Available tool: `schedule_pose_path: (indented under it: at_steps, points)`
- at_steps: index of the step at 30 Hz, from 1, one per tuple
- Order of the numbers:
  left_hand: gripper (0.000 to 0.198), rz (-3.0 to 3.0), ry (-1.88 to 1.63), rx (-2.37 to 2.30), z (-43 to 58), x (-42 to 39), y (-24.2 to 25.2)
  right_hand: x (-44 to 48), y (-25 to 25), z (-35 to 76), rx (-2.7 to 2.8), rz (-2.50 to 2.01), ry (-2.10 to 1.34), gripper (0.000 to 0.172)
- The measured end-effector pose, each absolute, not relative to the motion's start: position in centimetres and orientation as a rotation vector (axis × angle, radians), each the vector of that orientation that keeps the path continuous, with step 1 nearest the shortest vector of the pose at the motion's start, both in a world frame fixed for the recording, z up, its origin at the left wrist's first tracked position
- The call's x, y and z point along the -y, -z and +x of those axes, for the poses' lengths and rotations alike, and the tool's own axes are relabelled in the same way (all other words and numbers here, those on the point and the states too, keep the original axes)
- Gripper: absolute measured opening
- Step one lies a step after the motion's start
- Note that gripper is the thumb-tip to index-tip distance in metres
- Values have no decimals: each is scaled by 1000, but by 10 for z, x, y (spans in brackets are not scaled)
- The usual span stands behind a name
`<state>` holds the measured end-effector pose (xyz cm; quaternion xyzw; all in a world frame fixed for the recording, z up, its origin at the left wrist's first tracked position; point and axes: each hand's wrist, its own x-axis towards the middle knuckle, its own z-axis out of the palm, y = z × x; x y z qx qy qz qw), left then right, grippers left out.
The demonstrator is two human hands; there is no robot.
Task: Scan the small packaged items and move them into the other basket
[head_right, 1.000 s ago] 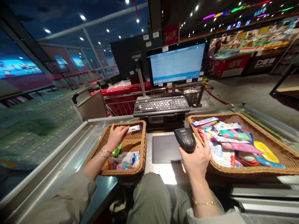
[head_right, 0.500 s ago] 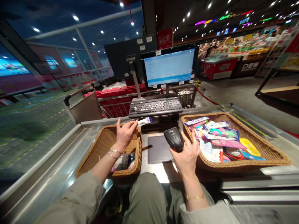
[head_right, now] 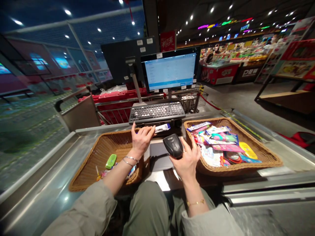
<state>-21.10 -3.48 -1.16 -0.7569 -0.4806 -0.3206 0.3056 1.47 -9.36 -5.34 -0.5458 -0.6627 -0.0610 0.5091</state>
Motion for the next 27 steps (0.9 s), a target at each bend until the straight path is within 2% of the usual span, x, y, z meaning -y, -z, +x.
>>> schedule_pose_path:
  at_steps: [7, 16, 27]
  points:
    - [30, -2039, 876, 1271, -209, 35, 20, 94, 51, 15, 1637, -1286, 163, 51]
    - [31, -1987, 868, 1246, -210, 35, 25, 95, 51, 16, 1676, -1247, 184, 39]
    - [27, -1917, 907, 1196, -208, 34, 25, 97, 47, 13, 1676, -1230, 184, 39]
